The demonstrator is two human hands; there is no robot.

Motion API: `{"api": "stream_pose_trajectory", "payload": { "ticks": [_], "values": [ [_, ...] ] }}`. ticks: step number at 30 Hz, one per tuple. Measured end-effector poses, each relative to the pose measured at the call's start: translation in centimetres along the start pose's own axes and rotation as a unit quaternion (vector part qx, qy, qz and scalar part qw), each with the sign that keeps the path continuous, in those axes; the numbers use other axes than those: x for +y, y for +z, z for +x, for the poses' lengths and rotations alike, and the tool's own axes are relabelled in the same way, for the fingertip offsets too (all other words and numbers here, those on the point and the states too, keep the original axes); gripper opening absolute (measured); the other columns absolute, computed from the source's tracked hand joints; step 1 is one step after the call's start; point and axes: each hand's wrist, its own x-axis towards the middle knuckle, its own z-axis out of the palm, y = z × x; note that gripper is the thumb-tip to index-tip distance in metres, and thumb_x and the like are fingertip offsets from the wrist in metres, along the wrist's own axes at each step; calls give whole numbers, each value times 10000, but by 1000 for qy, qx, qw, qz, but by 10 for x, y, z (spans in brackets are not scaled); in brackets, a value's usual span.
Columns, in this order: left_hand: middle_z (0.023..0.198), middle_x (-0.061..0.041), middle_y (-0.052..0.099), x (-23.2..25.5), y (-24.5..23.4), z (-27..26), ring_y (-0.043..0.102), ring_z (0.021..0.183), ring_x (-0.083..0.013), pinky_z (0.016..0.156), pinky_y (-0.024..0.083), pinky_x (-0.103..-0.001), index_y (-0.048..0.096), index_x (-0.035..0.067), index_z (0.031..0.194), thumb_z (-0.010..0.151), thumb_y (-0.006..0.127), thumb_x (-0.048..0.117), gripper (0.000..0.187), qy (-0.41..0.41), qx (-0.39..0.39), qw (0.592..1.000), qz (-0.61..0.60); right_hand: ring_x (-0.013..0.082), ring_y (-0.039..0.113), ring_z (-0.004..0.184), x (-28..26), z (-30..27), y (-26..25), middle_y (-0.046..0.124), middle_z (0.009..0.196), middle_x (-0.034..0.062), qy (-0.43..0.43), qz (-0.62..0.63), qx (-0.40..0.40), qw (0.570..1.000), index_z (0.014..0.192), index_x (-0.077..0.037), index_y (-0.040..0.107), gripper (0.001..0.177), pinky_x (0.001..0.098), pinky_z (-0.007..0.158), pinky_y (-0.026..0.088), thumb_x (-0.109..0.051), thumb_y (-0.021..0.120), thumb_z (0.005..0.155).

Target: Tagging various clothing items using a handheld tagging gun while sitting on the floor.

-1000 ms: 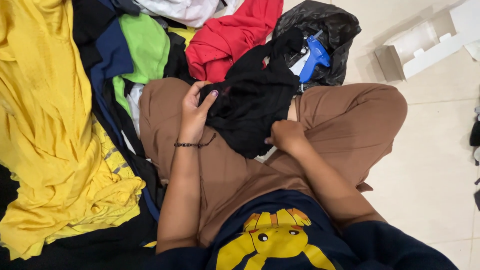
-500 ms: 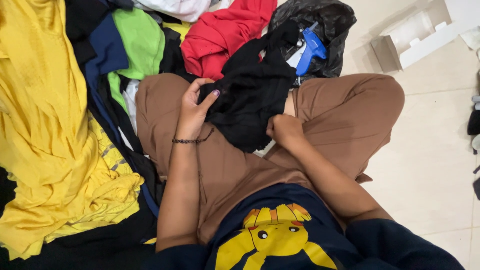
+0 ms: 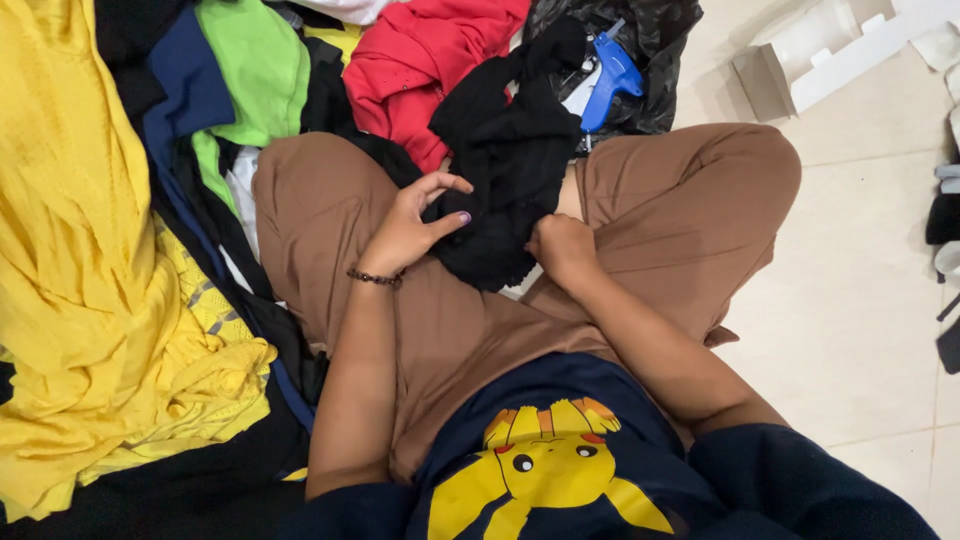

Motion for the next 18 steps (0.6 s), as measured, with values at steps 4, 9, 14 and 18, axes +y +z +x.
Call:
{"api": "stream_pose_trajectory", "payload": {
  "ticks": [4, 9, 14, 18],
  "values": [
    [1145, -32, 722, -1, -1, 0, 593, 1102, -70, 1092, 428, -302, 658, 97, 1253, 843, 762, 1, 434, -5, -9, 1000, -1, 395, 746, 769, 6, -3, 4, 722, 727, 160, -6, -6, 24, 1000, 807, -97, 794, 133, 475, 683, 619, -201, 717, 838],
    [1160, -66, 733, 2, -1, -2, 603, 1115, -81, 1084, 444, -321, 658, 88, 1257, 849, 742, -2, 426, -11, -24, 1000, -3, 393, 754, 913, 5, -16, -39, 761, 864, 181, 4, -32, -65, 997, 980, -98, 798, 239, 524, 804, 605, -270, 659, 891],
    [1095, -47, 736, 13, 3, -4, 625, 1041, -80, 1046, 472, -289, 670, 80, 1231, 832, 797, 58, 420, -7, -19, 1000, 2, 371, 763, 891, 32, -18, -58, 766, 825, 170, 48, -56, -34, 997, 922, -97, 799, 239, 499, 775, 607, -264, 629, 917],
    [1144, -72, 731, 14, 3, -2, 655, 1063, -113, 1056, 460, -300, 675, 78, 1220, 820, 827, 85, 428, 4, -1, 1000, 16, 365, 762, 855, 36, -11, -64, 763, 822, 187, 42, -77, -64, 994, 941, -43, 792, 246, 496, 745, 609, -249, 682, 864]
  ]
}}
